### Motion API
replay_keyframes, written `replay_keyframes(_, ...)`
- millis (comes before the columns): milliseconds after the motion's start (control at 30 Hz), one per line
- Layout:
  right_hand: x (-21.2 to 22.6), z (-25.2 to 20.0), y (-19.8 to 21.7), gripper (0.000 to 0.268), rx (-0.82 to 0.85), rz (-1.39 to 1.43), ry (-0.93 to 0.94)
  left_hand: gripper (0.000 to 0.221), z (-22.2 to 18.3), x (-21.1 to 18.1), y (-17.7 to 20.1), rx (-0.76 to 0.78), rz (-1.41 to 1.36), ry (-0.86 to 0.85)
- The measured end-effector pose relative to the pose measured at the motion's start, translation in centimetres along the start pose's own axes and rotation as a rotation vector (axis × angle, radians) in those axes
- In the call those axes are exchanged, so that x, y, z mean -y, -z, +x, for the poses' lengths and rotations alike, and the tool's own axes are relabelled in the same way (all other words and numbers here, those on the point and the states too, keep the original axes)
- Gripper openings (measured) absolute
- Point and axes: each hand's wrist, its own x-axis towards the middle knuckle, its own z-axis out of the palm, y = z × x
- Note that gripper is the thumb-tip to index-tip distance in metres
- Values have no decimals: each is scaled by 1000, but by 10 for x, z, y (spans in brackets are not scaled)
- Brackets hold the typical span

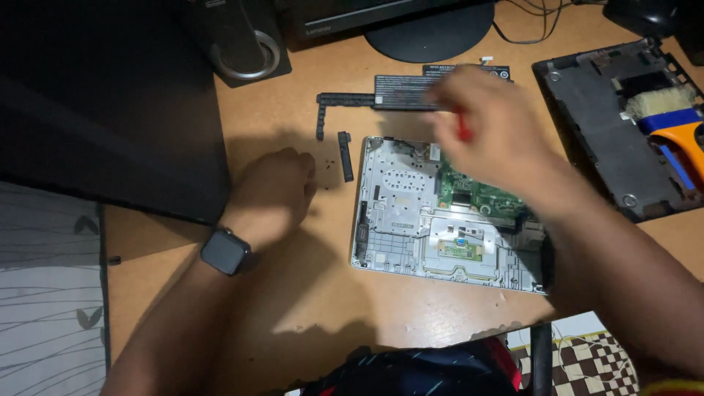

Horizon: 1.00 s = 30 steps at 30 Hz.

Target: Disconnecting internal components like the battery and ribbon cables from a laptop during disassembly.

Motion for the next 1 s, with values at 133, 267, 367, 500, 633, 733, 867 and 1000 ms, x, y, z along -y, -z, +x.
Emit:
replay_keyframes(133, -16, -79, 33, 10, -166, 52, -140, 23, -9, -17, 10, -79, -29, -64)
replay_keyframes(267, -13, -165, 41, 4, -321, 121, -519, 13, -17, -45, -3, -172, -193, -445)
replay_keyframes(367, 0, -211, 33, 9, -431, 180, -697, 15, -22, -65, -14, -276, -194, -731)
replay_keyframes(500, 29, -240, 17, 16, -400, 107, -882, 22, -18, -77, -29, -247, -190, -917)
replay_keyframes(633, 44, -238, 2, 27, -312, 57, -974, 27, -15, -83, -42, -262, -227, -982)
replay_keyframes(733, 48, -233, -1, 32, -255, -123, -879, 28, -16, -85, -45, -266, -295, -990)
replay_keyframes(867, 47, -235, -5, 34, -205, -129, -982, 23, -18, -84, -49, -278, -261, -953)
replay_keyframes(1000, 47, -231, -3, 33, -214, -75, -1039, 19, -20, -85, -50, -292, -238, -935)
